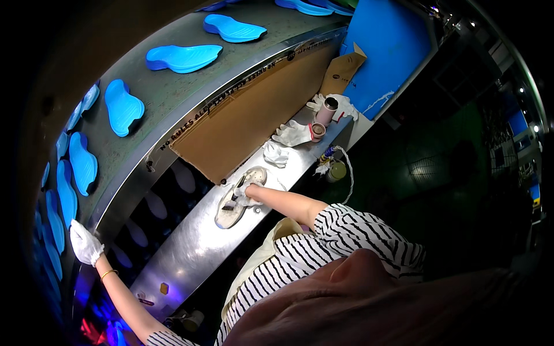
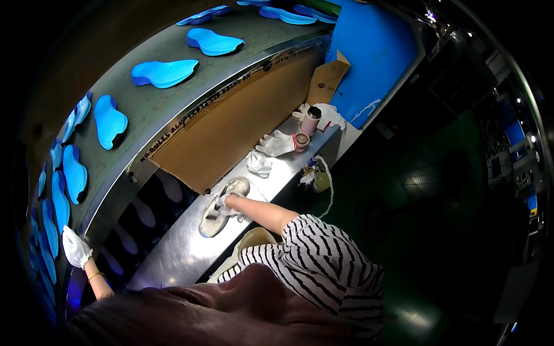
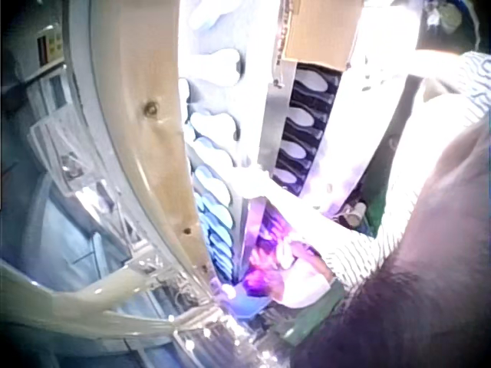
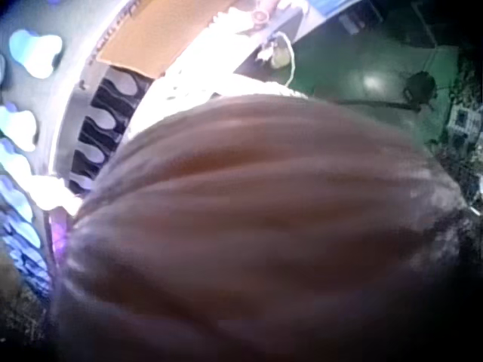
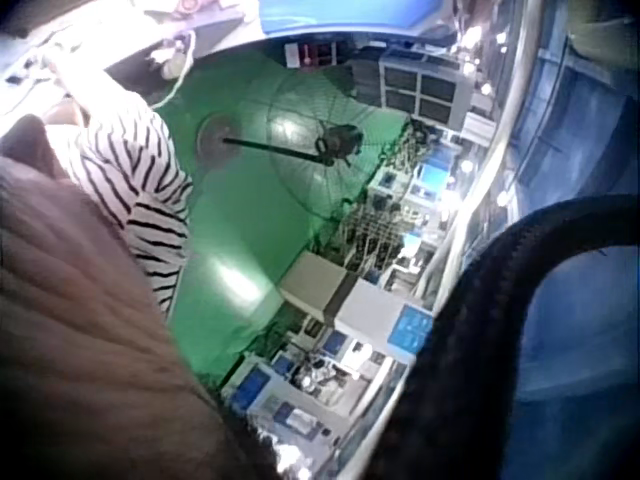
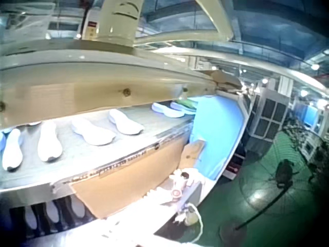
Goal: The person, wearing white gloves, applies a liquid from a container using a small brush to the underside of a blue shoe sole held in their left hand. They repeatedly coat the edges and surface of the sole before placing it back onto a moving conveyor belt and picking up another blue sole to repeat the process.
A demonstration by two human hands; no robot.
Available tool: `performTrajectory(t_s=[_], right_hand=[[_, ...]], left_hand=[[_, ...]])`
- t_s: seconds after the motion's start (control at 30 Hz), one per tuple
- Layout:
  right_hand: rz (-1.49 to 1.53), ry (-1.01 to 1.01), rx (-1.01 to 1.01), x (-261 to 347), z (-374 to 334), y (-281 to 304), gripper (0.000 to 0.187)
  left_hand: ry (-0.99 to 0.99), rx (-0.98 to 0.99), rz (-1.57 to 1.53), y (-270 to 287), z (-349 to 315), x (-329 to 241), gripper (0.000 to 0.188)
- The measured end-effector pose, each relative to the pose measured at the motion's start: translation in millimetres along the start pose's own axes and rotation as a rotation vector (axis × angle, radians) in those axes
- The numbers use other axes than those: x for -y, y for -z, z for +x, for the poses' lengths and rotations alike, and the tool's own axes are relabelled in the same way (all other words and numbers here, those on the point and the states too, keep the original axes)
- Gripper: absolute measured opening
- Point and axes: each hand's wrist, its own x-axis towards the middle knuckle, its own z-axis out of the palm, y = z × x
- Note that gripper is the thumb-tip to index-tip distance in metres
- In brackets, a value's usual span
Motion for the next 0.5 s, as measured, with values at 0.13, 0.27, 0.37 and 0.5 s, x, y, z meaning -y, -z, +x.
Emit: performTrajectory(t_s=[0.13,0.27,0.37,0.5], right_hand=[[-0.024,-0.026,-0.073,-1,9,7,0.015],[-0.065,0.039,-0.134,1,-1,20,0.013],[-0.136,0.063,-0.146,9,-19,8,0.011],[-1.4,0.686,-0.068,-10,7,37,0.008]], left_hand=[[0.035,0.056,-0.168,-1,0,-1,0.05],[0.137,0.093,-0.211,2,-3,-11,0.05],[0.184,0.137,-0.103,3,0,24,0.051],[0.073,0.18,-0.23,16,-8,-16,0.049]])
